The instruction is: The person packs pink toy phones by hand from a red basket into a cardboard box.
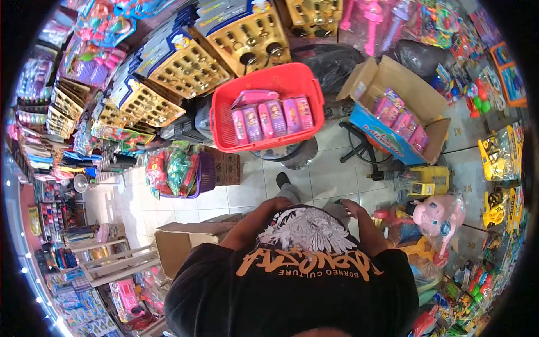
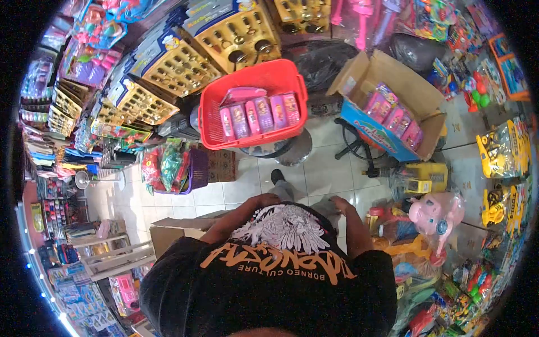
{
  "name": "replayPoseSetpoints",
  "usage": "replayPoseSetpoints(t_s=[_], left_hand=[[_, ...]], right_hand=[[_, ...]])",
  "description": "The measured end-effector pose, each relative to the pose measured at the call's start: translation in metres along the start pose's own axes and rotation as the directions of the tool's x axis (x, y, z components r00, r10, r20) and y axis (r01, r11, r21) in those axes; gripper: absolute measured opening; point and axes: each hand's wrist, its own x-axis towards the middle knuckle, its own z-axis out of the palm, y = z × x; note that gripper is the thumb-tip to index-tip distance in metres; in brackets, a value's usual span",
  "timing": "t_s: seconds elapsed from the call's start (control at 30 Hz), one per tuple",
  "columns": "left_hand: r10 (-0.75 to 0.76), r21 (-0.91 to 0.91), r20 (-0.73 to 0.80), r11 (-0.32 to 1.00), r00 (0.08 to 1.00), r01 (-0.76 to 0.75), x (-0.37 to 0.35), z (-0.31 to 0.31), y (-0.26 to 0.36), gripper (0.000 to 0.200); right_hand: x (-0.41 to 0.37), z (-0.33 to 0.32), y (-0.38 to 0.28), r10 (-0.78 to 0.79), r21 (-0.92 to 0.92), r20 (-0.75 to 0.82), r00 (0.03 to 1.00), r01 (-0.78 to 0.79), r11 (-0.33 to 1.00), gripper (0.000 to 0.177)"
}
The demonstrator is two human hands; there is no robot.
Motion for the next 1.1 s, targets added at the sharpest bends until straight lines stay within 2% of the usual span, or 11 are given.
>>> replayPoseSetpoints(t_s=[0.17,0.2,0.23,0.33,0.37,0.6,0.67,0.77,0.83,1.0,1.1], left_hand=[[0.285,0.316,0.093,0.9,0.954,-0.3,-0.028,-0.079,-0.004,0.041],[0.317,0.293,0.189,0.885,0.929,-0.362,-0.026,-0.095,-0.007,0.042],[0.192,0.144,-0.053,0.973,0.98,-0.182,-0.036,-0.104,-0.007,0.047],[0.134,-0.141,-0.175,0.977,0.975,-0.16,-0.08,-0.14,0.035,0.049],[0.138,-0.155,-0.163,0.974,0.977,-0.163,-0.101,-0.148,0.048,0.049],[0.457,-0.598,-0.268,0.611,0.848,-0.519,-0.18,-0.242,0.106,0.052],[0.46,-0.578,-0.366,0.568,0.809,-0.585,-0.174,-0.265,0.103,0.054],[0.147,-0.518,-0.648,0.635,0.748,-0.573,-0.159,-0.285,0.095,0.052],[-0.077,-0.653,-0.72,0.411,0.69,-0.636,-0.152,-0.294,0.095,0.044],[-0.183,-0.543,-0.821,0.54,0.541,-0.643,-0.123,-0.308,0.075,0.028],[-0.201,-0.576,-0.794,0.55,0.574,-0.605,-0.112,-0.311,0.064,0.026]], right_hand=[[0.011,0.07,-0.068,-0.053,-0.082,-0.044,0.998,0.049,0.995,0.044],[0.009,0.092,-0.081,-0.107,-0.079,-0.067,0.992,0.101,0.992,0.035],[0.032,0.097,-0.083,-0.248,-0.253,0.005,0.969,0.241,0.937,0.035],[0.036,0.126,-0.123,-0.352,-0.748,0.171,0.92,0.354,0.562,0.048],[0.008,0.136,-0.149,-0.364,-0.438,0.289,0.886,0.46,0.772,0.048],[-0.117,0.172,-0.303,-0.28,-0.402,0.247,0.928,0.361,0.842,0.051],[-0.141,0.177,-0.344,-0.415,-0.102,0.508,0.755,0.531,0.841,0.05],[-0.153,0.194,-0.409,-0.548,-0.056,0.406,0.731,0.618,0.784,0.045],[-0.117,0.192,-0.437,-0.633,-0.103,0.307,0.711,0.686,0.72,0.044],[0.012,0.191,-0.486,-0.789,-0.3,0.024,0.614,0.757,0.58,0.047],[0.06,0.194,-0.491,-0.924,-0.755,0.016,0.383,0.61,0.24,0.06]])
